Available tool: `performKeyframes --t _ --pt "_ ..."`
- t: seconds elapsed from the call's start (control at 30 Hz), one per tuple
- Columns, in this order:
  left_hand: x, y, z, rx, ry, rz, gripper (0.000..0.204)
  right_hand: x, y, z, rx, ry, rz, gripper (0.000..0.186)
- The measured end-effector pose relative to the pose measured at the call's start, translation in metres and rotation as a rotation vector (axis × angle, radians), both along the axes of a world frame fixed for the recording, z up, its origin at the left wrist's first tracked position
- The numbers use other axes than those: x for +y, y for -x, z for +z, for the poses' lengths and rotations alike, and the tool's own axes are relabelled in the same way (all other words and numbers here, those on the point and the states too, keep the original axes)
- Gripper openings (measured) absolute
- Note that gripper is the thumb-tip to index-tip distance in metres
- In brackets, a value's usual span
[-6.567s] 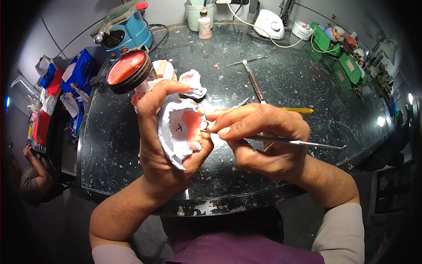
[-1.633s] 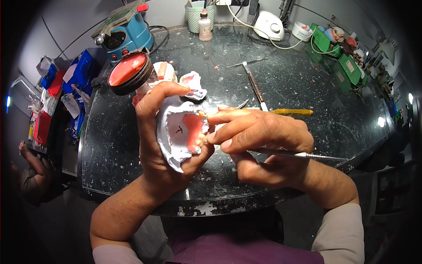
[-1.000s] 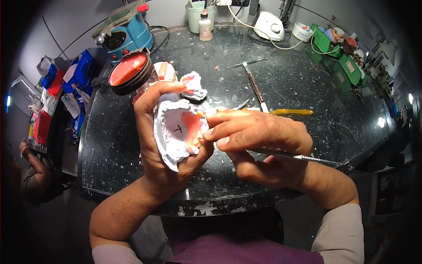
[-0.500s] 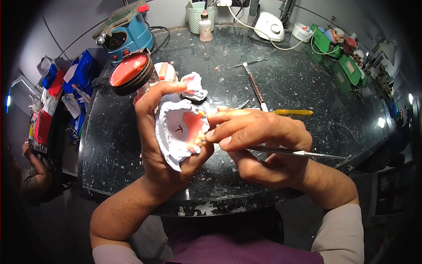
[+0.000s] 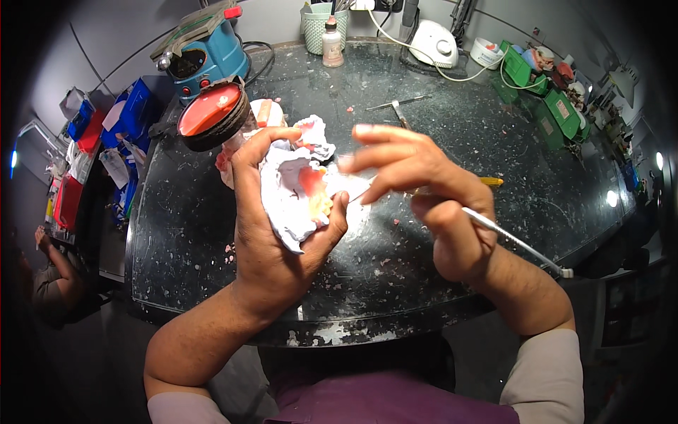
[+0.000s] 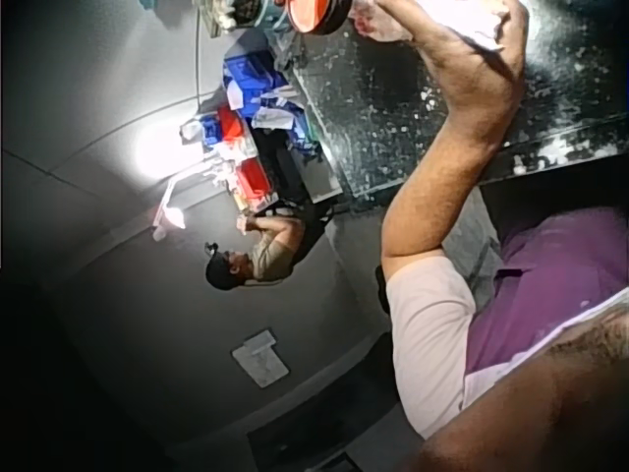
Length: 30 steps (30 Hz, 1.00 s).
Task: The person holds a dental model by hand and uses a metal carving tool to scrape and refine the edges and inner surfaces of the denture base, then uses tweezers to handle a small component near the teeth.
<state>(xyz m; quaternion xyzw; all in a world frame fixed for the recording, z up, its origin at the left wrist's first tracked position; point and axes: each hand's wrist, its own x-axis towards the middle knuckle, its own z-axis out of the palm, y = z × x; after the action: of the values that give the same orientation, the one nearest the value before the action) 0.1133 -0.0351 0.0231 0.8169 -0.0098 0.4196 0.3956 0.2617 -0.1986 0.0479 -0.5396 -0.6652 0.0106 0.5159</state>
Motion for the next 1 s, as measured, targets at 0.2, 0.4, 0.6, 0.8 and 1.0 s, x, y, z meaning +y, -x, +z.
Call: performKeyframes --t 0.2,0.4,0.6,0.8,1.0 --pt "0.003 0.003 -0.001 0.009 0.018 -0.024 0.068 0.007 -0.003 0.008 -0.029 0.049 0.216 0.046" --pt "-0.003 0.001 0.0 0.115 0.249 -0.017 0.065 -0.003 -0.003 0.01 0.904 0.094 0.106 0.025" --pt "-0.004 0.002 0.001 0.181 0.324 -0.065 0.065 0.011 0.015 0.007 0.886 0.079 0.025 0.031" --pt "-0.004 0.003 0.001 0.167 0.332 -0.07 0.066 0.004 0.005 0.003 0.79 0.026 0.013 0.036" --pt "0.005 0.002 0.0 0.137 0.039 -0.011 0.066 0.014 0.004 -0.002 0.532 -0.136 -0.067 0.047"
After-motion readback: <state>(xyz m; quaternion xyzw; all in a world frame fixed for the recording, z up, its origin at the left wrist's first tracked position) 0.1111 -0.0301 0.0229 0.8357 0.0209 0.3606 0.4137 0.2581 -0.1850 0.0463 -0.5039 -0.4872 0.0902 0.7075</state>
